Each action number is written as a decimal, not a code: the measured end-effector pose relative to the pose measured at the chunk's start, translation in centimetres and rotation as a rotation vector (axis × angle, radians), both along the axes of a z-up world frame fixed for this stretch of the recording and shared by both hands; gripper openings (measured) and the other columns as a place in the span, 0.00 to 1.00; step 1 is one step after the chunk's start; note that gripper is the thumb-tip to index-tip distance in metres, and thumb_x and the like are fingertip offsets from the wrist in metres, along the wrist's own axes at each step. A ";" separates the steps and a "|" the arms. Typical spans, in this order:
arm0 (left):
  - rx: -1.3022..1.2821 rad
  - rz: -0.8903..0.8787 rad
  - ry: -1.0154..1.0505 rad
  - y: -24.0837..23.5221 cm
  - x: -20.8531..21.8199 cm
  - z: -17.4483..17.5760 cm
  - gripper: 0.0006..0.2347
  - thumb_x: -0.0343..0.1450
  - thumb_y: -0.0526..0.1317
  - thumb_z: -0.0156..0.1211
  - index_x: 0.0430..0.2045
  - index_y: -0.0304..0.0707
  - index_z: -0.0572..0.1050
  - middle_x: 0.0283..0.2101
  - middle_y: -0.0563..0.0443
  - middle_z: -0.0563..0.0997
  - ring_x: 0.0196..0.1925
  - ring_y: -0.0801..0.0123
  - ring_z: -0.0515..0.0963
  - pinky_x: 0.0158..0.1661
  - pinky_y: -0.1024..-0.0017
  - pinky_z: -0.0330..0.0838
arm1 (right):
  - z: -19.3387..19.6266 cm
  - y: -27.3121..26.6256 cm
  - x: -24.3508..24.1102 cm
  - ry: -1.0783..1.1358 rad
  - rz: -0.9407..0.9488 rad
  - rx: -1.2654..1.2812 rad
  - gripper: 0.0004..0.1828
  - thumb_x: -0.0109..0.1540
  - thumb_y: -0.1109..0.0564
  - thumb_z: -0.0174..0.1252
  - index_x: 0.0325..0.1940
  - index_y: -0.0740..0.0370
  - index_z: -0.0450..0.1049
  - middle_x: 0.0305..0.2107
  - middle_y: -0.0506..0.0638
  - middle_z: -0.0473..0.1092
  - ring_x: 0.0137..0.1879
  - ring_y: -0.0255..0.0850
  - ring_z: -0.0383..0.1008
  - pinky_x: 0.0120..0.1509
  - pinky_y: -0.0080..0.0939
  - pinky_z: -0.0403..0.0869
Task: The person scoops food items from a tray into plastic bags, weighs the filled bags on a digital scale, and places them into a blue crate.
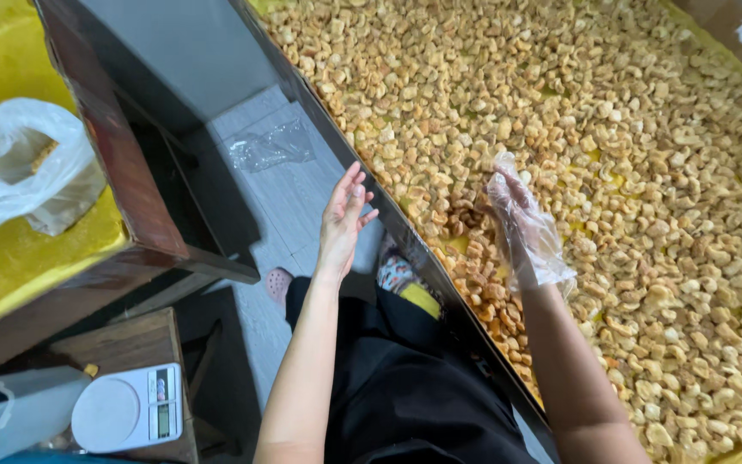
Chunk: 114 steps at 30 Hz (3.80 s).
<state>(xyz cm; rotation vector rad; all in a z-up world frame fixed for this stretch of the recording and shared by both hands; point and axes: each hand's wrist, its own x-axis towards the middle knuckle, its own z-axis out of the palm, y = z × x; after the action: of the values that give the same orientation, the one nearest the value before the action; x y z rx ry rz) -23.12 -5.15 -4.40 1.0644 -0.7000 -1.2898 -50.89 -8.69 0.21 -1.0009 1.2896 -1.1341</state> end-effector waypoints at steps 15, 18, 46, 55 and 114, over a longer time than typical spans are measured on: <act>0.024 0.132 0.088 2.6 3.4 -1.1 0.28 0.75 0.55 0.51 0.71 0.50 0.59 0.68 0.49 0.67 0.52 0.72 0.74 0.50 0.68 0.76 | -6.0 -5.5 7.7 -0.254 0.330 -0.049 0.40 0.69 0.36 0.48 0.79 0.57 0.50 0.73 0.53 0.56 0.71 0.49 0.67 0.68 0.45 0.74; 0.033 0.178 0.059 3.2 4.5 -0.3 0.29 0.75 0.57 0.50 0.71 0.50 0.59 0.68 0.49 0.67 0.52 0.71 0.74 0.50 0.67 0.77 | -5.7 -6.0 10.2 -0.196 0.355 -0.027 0.40 0.68 0.38 0.50 0.78 0.61 0.52 0.72 0.56 0.58 0.68 0.52 0.68 0.64 0.48 0.76; 0.081 -0.192 -0.144 -6.6 -9.4 -7.3 0.27 0.75 0.54 0.52 0.70 0.47 0.61 0.67 0.47 0.69 0.51 0.76 0.75 0.47 0.77 0.76 | -0.1 -5.9 -0.8 0.861 0.262 0.395 0.51 0.61 0.27 0.49 0.82 0.32 0.32 0.78 0.52 0.20 0.80 0.56 0.12 0.80 0.71 0.26; 0.065 -0.195 -0.127 -7.3 -9.6 -7.1 0.27 0.76 0.53 0.52 0.71 0.46 0.61 0.65 0.47 0.71 0.49 0.75 0.74 0.46 0.76 0.77 | -3.5 -1.6 0.8 1.198 0.682 0.171 0.39 0.62 0.36 0.61 0.75 0.35 0.56 0.72 0.56 0.51 0.74 0.60 0.54 0.73 0.63 0.64; 0.030 1.221 0.251 33.6 19.3 -9.9 0.28 0.76 0.57 0.47 0.72 0.53 0.56 0.59 0.50 0.69 0.53 0.65 0.73 0.52 0.60 0.75 | -13.7 12.0 45.6 -0.432 1.263 0.610 0.31 0.67 0.47 0.55 0.74 0.55 0.59 0.62 0.54 0.63 0.59 0.51 0.69 0.58 0.56 0.74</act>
<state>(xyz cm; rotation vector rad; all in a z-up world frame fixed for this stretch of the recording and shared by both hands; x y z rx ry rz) -3.82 28.42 -14.34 1.0360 0.2062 -0.3389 -5.33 3.34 -13.47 -0.7861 0.3847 0.0568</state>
